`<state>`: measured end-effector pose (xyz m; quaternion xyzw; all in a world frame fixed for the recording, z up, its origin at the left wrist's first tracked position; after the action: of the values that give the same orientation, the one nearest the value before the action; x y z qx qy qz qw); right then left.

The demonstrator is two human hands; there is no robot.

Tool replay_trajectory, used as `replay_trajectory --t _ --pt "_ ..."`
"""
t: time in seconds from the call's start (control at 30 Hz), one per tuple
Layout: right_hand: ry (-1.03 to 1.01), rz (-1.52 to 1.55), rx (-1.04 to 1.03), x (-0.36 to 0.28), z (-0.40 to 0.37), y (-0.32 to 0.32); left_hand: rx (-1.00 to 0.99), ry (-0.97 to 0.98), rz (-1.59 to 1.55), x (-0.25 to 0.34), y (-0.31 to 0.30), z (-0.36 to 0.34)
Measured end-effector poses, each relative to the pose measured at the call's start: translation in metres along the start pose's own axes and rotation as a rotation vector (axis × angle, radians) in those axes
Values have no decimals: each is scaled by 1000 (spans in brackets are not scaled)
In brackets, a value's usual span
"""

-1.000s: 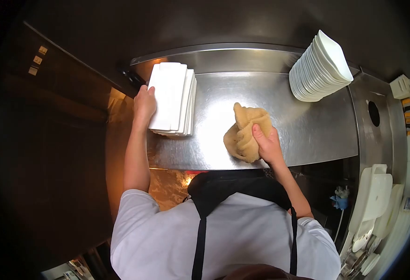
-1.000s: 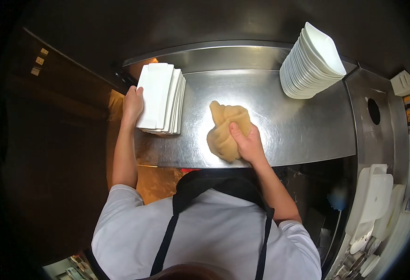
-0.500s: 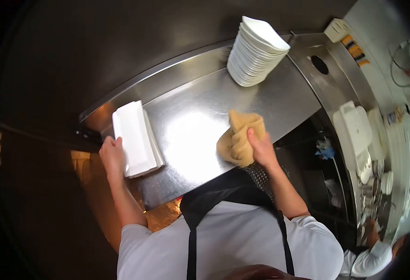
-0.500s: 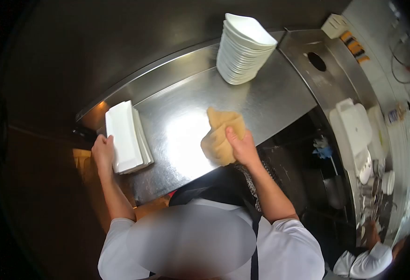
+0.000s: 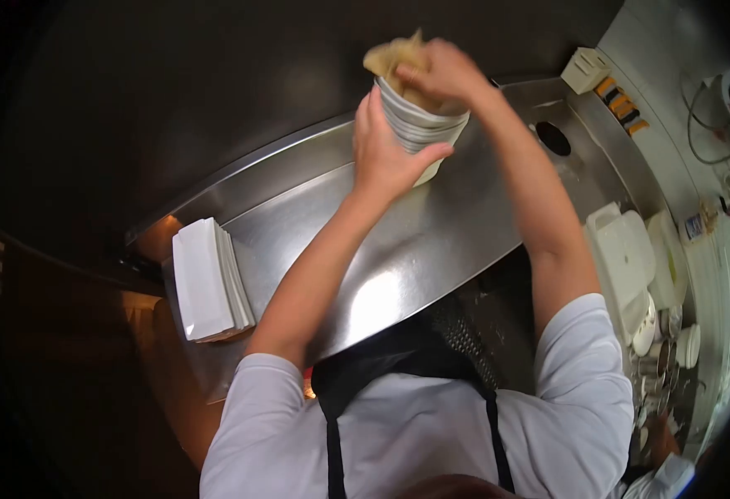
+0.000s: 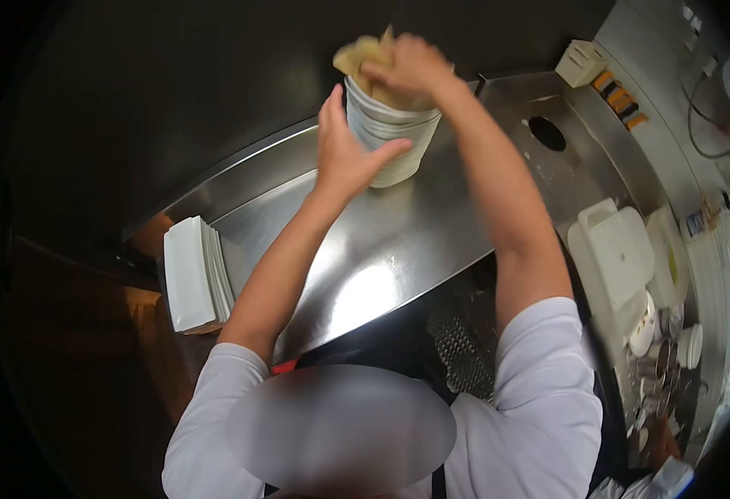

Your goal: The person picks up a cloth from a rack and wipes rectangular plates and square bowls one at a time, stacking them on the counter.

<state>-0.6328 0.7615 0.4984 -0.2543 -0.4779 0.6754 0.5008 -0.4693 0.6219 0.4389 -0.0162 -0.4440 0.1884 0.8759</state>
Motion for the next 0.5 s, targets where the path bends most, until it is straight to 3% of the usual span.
replay_trajectory --t 0.03,0.07,0.2,0.33,0.47,0.5 --pt "26 101 -181 -8 -10 16 32 -28 83 -8 27 14" --pt "-12 134 -187 -4 -6 41 66 -59 168 -16 47 26" --pt "-130 446 -432 3 -22 9 136 -120 83 -34 80 32" --pt "-167 817 -448 15 -13 28 211 -270 64 -22 92 36" --pt "2 2095 -824 5 -15 33 153 -306 -48 -25 92 32" --pt "28 2311 -808 10 -15 36 122 -299 -37 -23 91 31"
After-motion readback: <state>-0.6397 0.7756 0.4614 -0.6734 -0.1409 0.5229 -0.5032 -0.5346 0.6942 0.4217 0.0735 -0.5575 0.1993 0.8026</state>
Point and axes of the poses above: each hand's wrist, its own z-axis towards the middle knuckle, its own y-axis out of the palm, x = y × z, the point moved 3 cm from there along z, towards the middle knuckle, and after that the axes turned 13 degrees about -z, right-handed, at the moved point
